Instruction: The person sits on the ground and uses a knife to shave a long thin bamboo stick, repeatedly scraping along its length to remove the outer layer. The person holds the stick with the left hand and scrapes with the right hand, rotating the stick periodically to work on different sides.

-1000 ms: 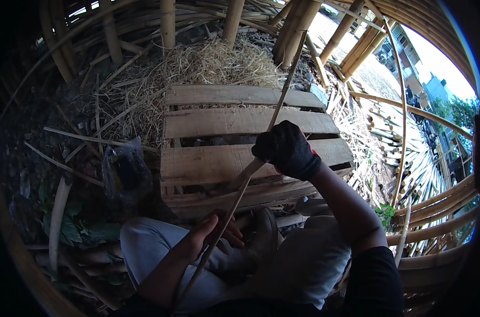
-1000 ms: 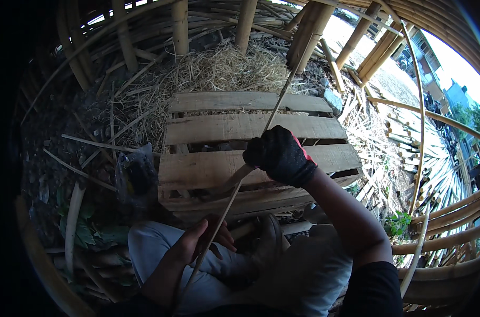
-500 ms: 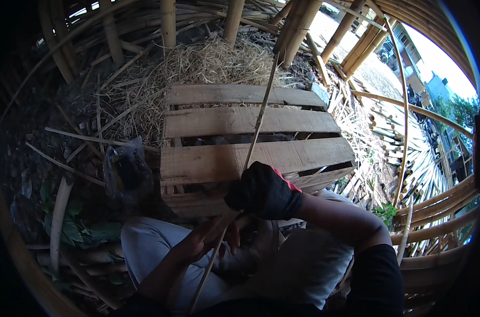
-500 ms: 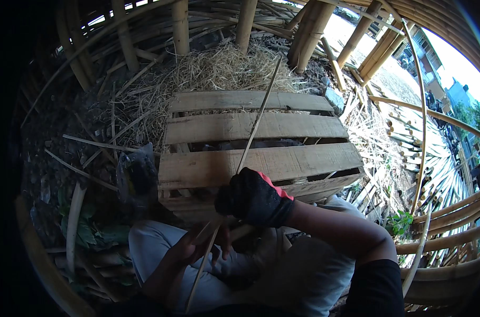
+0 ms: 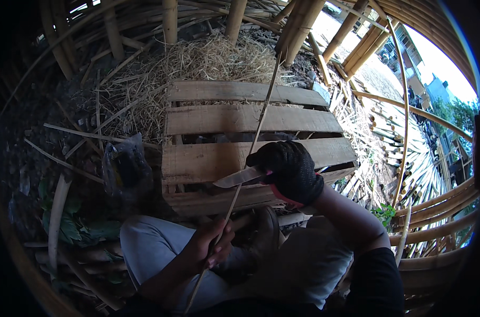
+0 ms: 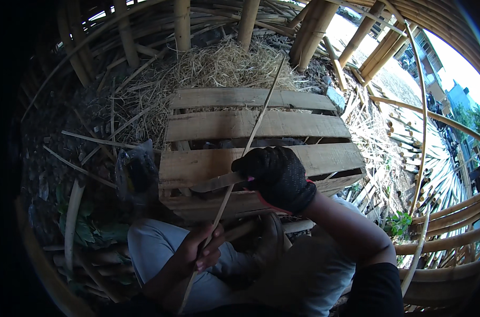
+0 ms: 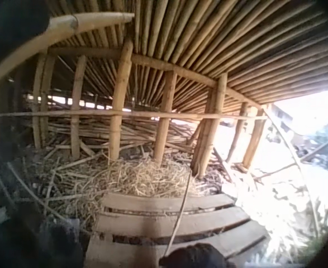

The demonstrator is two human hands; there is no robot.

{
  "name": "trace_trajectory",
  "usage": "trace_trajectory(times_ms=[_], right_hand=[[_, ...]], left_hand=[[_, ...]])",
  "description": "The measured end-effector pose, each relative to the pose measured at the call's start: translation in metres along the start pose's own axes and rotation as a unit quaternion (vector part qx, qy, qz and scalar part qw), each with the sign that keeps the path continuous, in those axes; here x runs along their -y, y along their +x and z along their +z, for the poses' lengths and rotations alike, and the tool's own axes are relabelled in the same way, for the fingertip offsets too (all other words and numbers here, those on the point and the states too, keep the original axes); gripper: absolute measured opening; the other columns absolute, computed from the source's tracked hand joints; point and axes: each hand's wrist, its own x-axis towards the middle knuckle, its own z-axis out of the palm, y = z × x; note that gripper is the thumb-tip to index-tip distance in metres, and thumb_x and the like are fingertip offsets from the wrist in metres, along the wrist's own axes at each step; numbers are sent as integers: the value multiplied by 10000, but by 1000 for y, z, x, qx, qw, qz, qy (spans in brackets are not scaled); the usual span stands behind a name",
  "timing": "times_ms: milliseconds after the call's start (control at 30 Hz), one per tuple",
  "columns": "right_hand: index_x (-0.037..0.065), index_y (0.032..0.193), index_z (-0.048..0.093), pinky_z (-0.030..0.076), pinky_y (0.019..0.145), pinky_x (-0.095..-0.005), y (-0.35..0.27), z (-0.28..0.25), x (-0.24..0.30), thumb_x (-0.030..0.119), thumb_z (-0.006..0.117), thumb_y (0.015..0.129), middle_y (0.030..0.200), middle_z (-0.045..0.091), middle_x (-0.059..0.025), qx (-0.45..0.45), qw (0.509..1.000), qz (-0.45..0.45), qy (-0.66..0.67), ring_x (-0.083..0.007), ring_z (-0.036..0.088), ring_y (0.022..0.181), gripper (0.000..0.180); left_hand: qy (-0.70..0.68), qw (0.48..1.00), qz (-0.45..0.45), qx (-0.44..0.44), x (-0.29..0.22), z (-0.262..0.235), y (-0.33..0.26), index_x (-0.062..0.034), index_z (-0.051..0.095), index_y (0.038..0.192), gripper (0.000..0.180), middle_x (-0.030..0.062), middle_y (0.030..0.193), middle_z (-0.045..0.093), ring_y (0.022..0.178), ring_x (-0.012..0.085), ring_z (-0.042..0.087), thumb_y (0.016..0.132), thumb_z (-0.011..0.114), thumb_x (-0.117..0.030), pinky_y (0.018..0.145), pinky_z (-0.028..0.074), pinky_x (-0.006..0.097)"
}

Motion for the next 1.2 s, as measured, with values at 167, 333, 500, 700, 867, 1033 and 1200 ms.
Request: trace_trajectory(times_ms=[167, 333, 500, 700, 867, 1033, 1200], right_hand=[[145, 940, 732, 539, 662, -437, -2, -6, 15, 319, 699, 899, 857, 717, -93, 114, 989, 99, 4, -310, 705, 772, 182], [130, 838, 734, 483, 523, -451, -2, 8, 38, 292, 594, 986, 637, 666, -105, 154, 979, 116, -72, -329, 644, 540, 260], [128, 679, 712, 412, 433, -457, -3, 10, 59, 327, 543, 1016, 533, 618, -106, 78, 982, 73, -153, -317, 586, 423, 427], [108, 711, 714, 441, 435, -460, 4, 13, 41, 336, 481, 1040, 518, 610, -101, 127, 965, 121, -197, -315, 597, 436, 463], [78, 791, 721, 533, 578, -511, 24, 13, -1, 388, 395, 1066, 594, 651, -155, 62, 955, 192, -217, -390, 666, 583, 528], [75, 763, 735, 530, 718, -527, 22, 5, 28, 457, 353, 1059, 708, 693, -183, 247, 926, 281, -57, -402, 688, 703, 616], [80, 801, 740, 539, 658, -524, 21, 15, 7, 451, 318, 1067, 698, 696, -170, 199, 958, 163, -124, -394, 690, 677, 621]], left_hand=[[49, 997, 21, -47, -5, 10, -8, -94, 466, 1020, 345, -4, 651, 442, 380, 69, 397, 1078, 469, -434, 349, 341, 213], [153, 984, 28, -87, -8, 19, -8, -45, 501, 1060, 367, 9, 650, 475, 369, 89, 404, 1068, 498, -411, 349, 345, 245], [192, 975, 44, -107, -4, 21, -8, -53, 518, 1062, 380, 12, 613, 460, 367, 91, 393, 1087, 442, -424, 357, 335, 250], [205, 970, 29, -127, -4, 25, -9, -76, 496, 1083, 376, 21, 577, 437, 356, 93, 373, 1124, 302, -396, 365, 325, 253], [213, 968, 27, -127, -6, 28, -8, -76, 480, 1091, 388, 19, 570, 424, 355, 95, 371, 1129, 261, -394, 368, 328, 252], [253, 958, 31, -129, -3, 25, -11, -66, 480, 1082, 379, 20, 602, 443, 391, 92, 407, 1130, 256, -368, 378, 356, 253], [183, 975, 12, -122, -9, 21, -6, -67, 469, 1088, 344, 16, 610, 436, 406, 93, 419, 1132, 266, -341, 385, 368, 254]])
